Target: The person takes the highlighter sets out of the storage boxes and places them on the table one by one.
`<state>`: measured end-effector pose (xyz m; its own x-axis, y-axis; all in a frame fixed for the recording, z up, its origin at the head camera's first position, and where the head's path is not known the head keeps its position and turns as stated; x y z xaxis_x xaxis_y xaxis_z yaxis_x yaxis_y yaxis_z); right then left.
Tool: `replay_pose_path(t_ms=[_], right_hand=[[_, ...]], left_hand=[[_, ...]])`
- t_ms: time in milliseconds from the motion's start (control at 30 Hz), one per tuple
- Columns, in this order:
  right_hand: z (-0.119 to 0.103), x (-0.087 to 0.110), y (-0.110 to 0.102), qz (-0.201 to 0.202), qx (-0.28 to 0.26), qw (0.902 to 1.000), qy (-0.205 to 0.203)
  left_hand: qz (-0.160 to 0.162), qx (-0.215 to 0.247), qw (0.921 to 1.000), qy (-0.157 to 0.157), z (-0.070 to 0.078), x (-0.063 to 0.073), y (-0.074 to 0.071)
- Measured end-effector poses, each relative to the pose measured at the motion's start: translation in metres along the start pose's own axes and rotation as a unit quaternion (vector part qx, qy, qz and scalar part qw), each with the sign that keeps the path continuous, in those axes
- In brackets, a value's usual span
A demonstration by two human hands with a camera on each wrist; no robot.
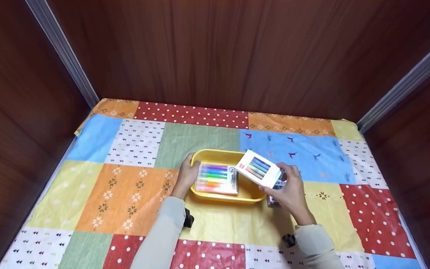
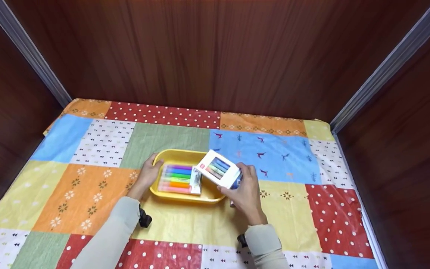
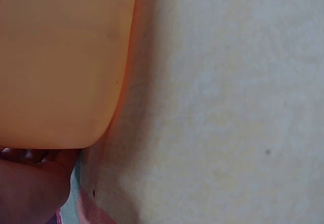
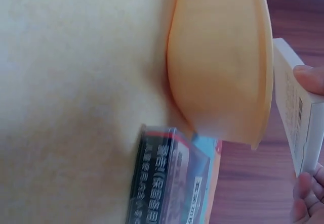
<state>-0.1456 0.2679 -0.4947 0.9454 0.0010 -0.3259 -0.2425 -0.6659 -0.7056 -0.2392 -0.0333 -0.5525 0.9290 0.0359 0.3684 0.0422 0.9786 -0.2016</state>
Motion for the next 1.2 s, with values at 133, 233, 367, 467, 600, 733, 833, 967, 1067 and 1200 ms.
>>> replay_pose_path(t_ms=[133, 233, 367, 467, 600, 733, 833, 967, 1067, 1200], right_hand=[[0.006, 0.002, -0.003, 0.016, -0.004, 0.9999, -0.001], [0.009, 0.003, -0.007, 0.019, -0.007, 0.9998, 0.006], [0.013, 0.006, -0.011, 0.015, -0.001, 0.9996, 0.025], [0.017, 0.009, -0.014, 0.02, 0.01, 0.9991, 0.036], [0.022, 0.011, -0.016, 0.039, 0.013, 0.9986, 0.035], [0.028, 0.015, -0.016, 0.043, 0.017, 0.9982, 0.038], [0.033, 0.018, -0.018, 0.043, 0.019, 0.9977, 0.049], [0.038, 0.022, -0.023, 0.05, 0.015, 0.9961, 0.071], [0.04, 0.024, -0.027, 0.052, 0.01, 0.995, 0.084], [0.041, 0.025, -0.032, 0.056, 0.006, 0.994, 0.094]], left_hand=[[-0.005, -0.002, 1.0, 0.002, 0.001, 0.0, 0.0], [-0.005, -0.003, 1.0, 0.002, 0.001, -0.001, 0.0], [-0.002, -0.003, 1.0, -0.002, 0.0, -0.001, 0.001], [0.004, -0.003, 1.0, 0.003, -0.001, 0.0, 0.001], [0.009, -0.003, 0.9999, 0.01, -0.001, -0.001, 0.001], [0.001, 0.003, 1.0, -0.001, -0.002, -0.001, -0.001], [-0.005, 0.005, 1.0, -0.006, -0.002, -0.001, -0.001], [-0.01, 0.002, 0.9999, -0.006, -0.001, -0.002, 0.001], [-0.007, -0.002, 0.9999, -0.008, -0.001, -0.003, 0.002], [-0.001, -0.004, 0.9999, -0.011, 0.0, -0.002, 0.002]])
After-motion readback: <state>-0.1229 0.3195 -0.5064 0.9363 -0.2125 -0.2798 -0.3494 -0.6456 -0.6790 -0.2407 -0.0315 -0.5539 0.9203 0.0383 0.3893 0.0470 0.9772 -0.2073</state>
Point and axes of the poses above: each hand's wrist, its own x-axis away from the middle knuckle, its own y-axis out of the palm, z = x × y, the point moved 1 cm from there along -x, towards the middle knuckle, and after that the axes turned 14 degrees about -y, right-handed, at the moved point
